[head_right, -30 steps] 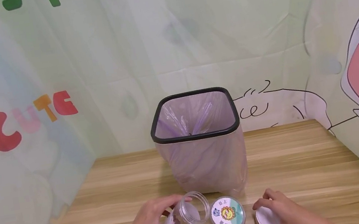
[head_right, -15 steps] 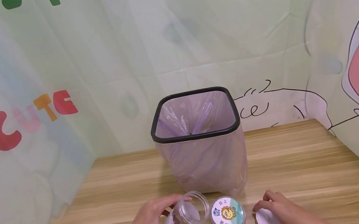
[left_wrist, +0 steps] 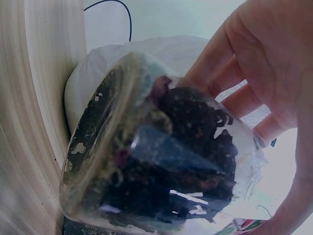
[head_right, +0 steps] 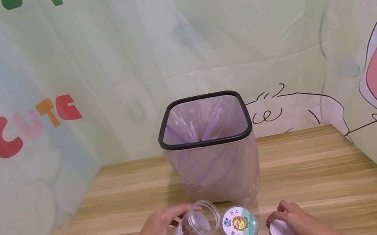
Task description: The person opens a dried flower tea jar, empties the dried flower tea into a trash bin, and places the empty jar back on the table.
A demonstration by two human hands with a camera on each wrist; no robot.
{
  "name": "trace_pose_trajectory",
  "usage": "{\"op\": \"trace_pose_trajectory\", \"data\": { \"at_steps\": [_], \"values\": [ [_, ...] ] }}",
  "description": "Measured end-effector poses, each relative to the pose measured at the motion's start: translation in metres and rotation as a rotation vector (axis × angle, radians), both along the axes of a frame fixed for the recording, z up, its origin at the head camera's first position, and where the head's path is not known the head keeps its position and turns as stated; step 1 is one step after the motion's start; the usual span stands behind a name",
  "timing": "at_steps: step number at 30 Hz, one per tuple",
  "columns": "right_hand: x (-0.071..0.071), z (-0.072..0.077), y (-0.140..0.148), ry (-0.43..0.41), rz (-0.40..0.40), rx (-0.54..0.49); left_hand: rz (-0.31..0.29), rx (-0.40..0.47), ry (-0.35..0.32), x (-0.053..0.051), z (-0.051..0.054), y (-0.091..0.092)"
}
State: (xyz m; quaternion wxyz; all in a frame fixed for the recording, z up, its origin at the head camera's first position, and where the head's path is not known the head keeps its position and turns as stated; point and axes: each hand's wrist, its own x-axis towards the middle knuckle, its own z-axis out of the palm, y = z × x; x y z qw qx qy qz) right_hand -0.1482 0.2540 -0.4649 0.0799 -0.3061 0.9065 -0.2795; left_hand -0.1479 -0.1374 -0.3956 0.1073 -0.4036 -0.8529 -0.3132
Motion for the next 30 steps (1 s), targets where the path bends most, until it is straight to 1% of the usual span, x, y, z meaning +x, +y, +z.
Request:
{"op": "trace_pose_trajectory", "data": {
  "at_steps": [7, 12, 14, 19, 23, 26, 27, 30],
  "values": [
    [-0.001, -0.002, 0.001, 0.001, -0.002, -0.001, -0.001, 0.000, 0.006, 0.000, 0.001, 0.001],
    [-0.002, -0.002, 0.002, -0.043, -0.018, 0.005, 0.007, -0.003, 0.002, -0.001, 0.000, 0.001],
    [-0.002, -0.002, 0.002, -0.046, -0.018, 0.006, 0.010, -0.004, 0.001, -0.001, 0.000, 0.001],
    [-0.001, -0.004, 0.002, -0.024, -0.010, 0.003, 0.017, -0.002, -0.006, -0.001, -0.001, 0.000],
    [0.002, -0.003, 0.002, -0.002, -0.029, -0.021, 0.030, 0.001, -0.035, 0.000, 0.000, 0.000],
    [0.002, 0.001, 0.001, 0.033, -0.048, -0.052, 0.040, 0.001, -0.046, 0.000, 0.000, -0.001],
    [0.002, 0.003, 0.001, 0.058, -0.053, -0.064, 0.045, 0.002, -0.050, 0.001, 0.000, -0.001],
    [-0.001, 0.010, 0.001, 0.072, -0.094, -0.100, 0.049, 0.010, -0.051, 0.001, 0.000, -0.002]
  ]
}}
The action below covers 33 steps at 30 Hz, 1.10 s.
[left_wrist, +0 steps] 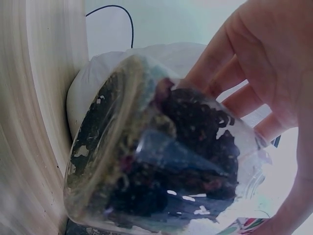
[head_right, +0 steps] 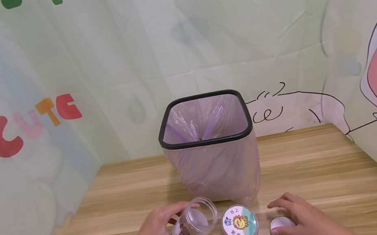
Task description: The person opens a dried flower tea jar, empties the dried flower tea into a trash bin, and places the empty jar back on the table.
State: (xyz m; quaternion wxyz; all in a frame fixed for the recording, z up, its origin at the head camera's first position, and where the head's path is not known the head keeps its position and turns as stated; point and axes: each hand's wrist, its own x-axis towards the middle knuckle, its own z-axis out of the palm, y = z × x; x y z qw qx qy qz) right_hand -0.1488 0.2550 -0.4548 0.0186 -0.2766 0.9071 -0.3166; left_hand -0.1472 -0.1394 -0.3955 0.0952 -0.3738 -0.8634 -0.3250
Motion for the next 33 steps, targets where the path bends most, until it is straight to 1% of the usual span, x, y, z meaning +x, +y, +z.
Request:
{"op": "trace_pose_trajectory", "data": {
  "at_steps": [2, 4, 6, 8, 10, 13, 15, 18, 21, 24, 28, 33],
  "values": [
    [-0.002, 0.006, 0.000, 0.019, -0.033, -0.036, 0.001, 0.011, -0.003, 0.000, 0.000, 0.000],
    [-0.003, 0.011, 0.000, 0.038, -0.075, -0.093, -0.001, 0.014, 0.012, -0.001, 0.001, -0.001],
    [-0.004, 0.015, 0.000, 0.098, -0.104, -0.140, 0.002, 0.016, 0.020, -0.001, 0.001, -0.002],
    [-0.004, 0.022, 0.000, 0.121, -0.139, -0.171, 0.009, 0.012, 0.025, -0.001, 0.001, -0.002],
    [-0.006, 0.029, -0.001, 0.105, -0.168, -0.201, 0.016, 0.011, 0.025, -0.001, 0.001, -0.002],
    [-0.010, 0.038, -0.003, 0.053, -0.209, -0.271, 0.029, 0.010, 0.023, -0.002, -0.001, -0.002],
    [-0.012, 0.042, -0.005, 0.028, -0.221, -0.335, 0.036, 0.009, 0.029, -0.002, -0.002, -0.002],
    [-0.015, 0.048, -0.010, 0.017, -0.222, -0.422, 0.039, 0.009, 0.039, -0.003, -0.003, -0.003],
    [-0.019, 0.058, -0.015, 0.002, -0.215, -0.492, 0.046, 0.009, 0.046, -0.003, -0.003, -0.003],
    [-0.024, 0.068, -0.021, 0.028, -0.186, -0.555, 0.052, 0.011, 0.037, -0.003, -0.002, -0.004],
    [-0.033, 0.082, -0.030, 0.048, -0.168, -0.605, 0.054, 0.015, 0.024, -0.003, -0.002, -0.004],
    [-0.042, 0.098, -0.042, 0.075, -0.186, -0.604, 0.054, 0.018, 0.008, -0.004, -0.002, -0.004]
  ]
}}
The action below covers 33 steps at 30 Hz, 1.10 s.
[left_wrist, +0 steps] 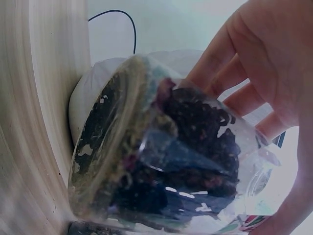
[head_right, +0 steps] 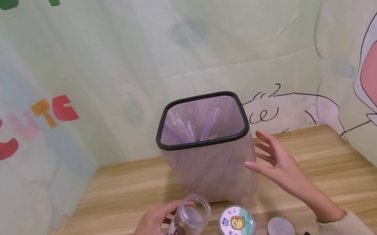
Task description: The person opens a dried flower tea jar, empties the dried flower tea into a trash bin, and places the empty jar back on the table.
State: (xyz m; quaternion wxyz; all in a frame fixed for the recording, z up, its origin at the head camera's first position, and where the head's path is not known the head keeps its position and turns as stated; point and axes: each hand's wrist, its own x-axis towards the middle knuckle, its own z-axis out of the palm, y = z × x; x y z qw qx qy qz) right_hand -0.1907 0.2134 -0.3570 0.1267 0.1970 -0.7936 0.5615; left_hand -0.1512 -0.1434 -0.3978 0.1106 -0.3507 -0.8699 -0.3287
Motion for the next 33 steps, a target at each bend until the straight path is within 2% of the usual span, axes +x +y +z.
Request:
{"op": "trace_pose_trajectory", "data": {
  "at_steps": [8, 13, 18, 22, 33],
  "values": [
    [-0.013, 0.023, -0.014, 0.042, -0.026, 0.015, 0.013, -0.004, 0.043, 0.001, 0.000, -0.001],
    [-0.021, 0.032, -0.020, 0.058, -0.050, 0.008, 0.022, -0.006, 0.048, 0.001, 0.000, -0.001],
    [-0.027, 0.034, -0.027, 0.103, -0.041, -0.030, 0.022, -0.004, 0.040, 0.001, 0.001, -0.001],
    [-0.029, 0.034, -0.029, 0.115, -0.066, -0.030, 0.018, -0.005, 0.034, 0.001, 0.001, -0.002],
    [-0.031, 0.031, -0.029, 0.138, -0.135, 0.077, 0.033, 0.012, 0.032, -0.001, 0.003, -0.007]
  ]
}}
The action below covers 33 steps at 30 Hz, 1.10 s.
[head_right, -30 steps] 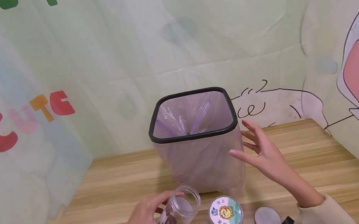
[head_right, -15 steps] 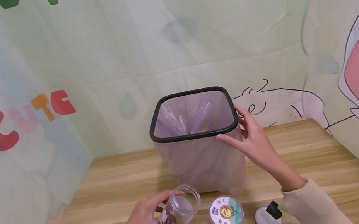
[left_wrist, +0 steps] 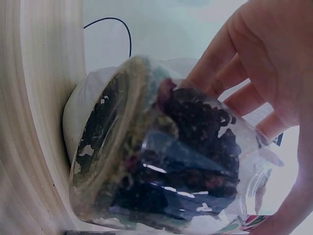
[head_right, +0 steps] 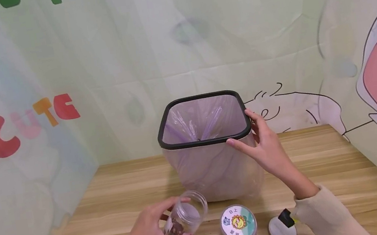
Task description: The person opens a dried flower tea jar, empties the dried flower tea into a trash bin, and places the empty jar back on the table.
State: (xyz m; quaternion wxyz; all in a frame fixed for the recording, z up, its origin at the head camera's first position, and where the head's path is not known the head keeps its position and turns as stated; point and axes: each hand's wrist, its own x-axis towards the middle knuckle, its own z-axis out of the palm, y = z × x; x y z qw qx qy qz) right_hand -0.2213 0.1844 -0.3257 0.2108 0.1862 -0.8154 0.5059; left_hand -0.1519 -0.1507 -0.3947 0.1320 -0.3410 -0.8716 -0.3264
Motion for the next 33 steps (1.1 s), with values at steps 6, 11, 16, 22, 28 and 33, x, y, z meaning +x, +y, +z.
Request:
{"op": "trace_pose_trajectory", "data": {
  "at_steps": [6, 11, 16, 22, 28, 33],
  "values": [
    [0.000, 0.001, 0.001, 0.010, -0.009, 0.020, 0.015, 0.027, -0.019, -0.002, 0.002, -0.005],
    [0.001, 0.000, 0.001, 0.009, -0.018, 0.035, 0.036, 0.062, -0.029, -0.003, 0.006, -0.011],
    [0.002, -0.001, 0.001, 0.008, -0.022, 0.040, 0.064, 0.083, -0.031, -0.004, 0.012, -0.019],
    [0.002, 0.000, 0.001, 0.012, -0.024, 0.046, 0.112, 0.098, 0.012, -0.007, 0.021, -0.028],
    [0.002, 0.001, 0.001, 0.019, -0.019, 0.047, 0.182, 0.102, 0.058, -0.010, 0.028, -0.033],
    [0.002, 0.001, 0.001, 0.018, -0.017, 0.050, 0.282, 0.112, 0.092, -0.012, 0.035, -0.036]
  ]
}}
